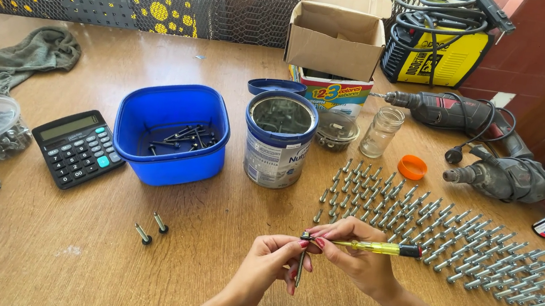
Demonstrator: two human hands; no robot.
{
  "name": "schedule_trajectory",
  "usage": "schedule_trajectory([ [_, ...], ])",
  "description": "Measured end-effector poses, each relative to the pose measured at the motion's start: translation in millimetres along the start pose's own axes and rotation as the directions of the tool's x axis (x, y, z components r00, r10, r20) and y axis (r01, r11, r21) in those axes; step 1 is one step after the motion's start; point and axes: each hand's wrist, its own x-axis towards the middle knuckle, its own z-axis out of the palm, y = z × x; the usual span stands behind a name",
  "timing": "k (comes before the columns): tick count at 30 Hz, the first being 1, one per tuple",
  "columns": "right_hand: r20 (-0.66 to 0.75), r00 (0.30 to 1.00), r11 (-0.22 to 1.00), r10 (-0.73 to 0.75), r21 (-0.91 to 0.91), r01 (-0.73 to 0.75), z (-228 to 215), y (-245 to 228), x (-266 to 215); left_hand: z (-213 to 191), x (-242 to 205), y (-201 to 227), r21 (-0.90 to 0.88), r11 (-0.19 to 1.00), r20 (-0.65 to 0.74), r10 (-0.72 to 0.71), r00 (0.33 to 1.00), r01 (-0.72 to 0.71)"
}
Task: Assembling metal bolts with washers on a workshop table
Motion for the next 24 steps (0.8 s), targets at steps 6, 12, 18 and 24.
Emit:
schedule_trajectory([
  [6,0.001,1.000,1.000,0.000,0.022,0.000,0.2,0.6,-0.9,0.1,-0.2,-0.3,-0.009,1.000,0.007,-0.006,1.000,0.006],
  [12,0.005,1.000,1.000,-0.022,0.005,0.022,2.5,-0.8,-0.3,0.0,0.1,-1.8,-0.008,1.000,0.004,-0.011,1.000,0.011],
  [18,0.029,0.999,1.000,-0.012,-0.005,0.012,2.1,-3.5,0.4,0.5,0.3,-1.4,0.003,1.000,-0.009,-0.023,1.000,0.023],
  [24,0.015,1.000,1.000,0.004,-0.025,-0.003,2.4,-1.2,-0.1,-1.1,0.8,-4.2,0.012,1.000,-0.014,-0.009,1.000,0.010],
])
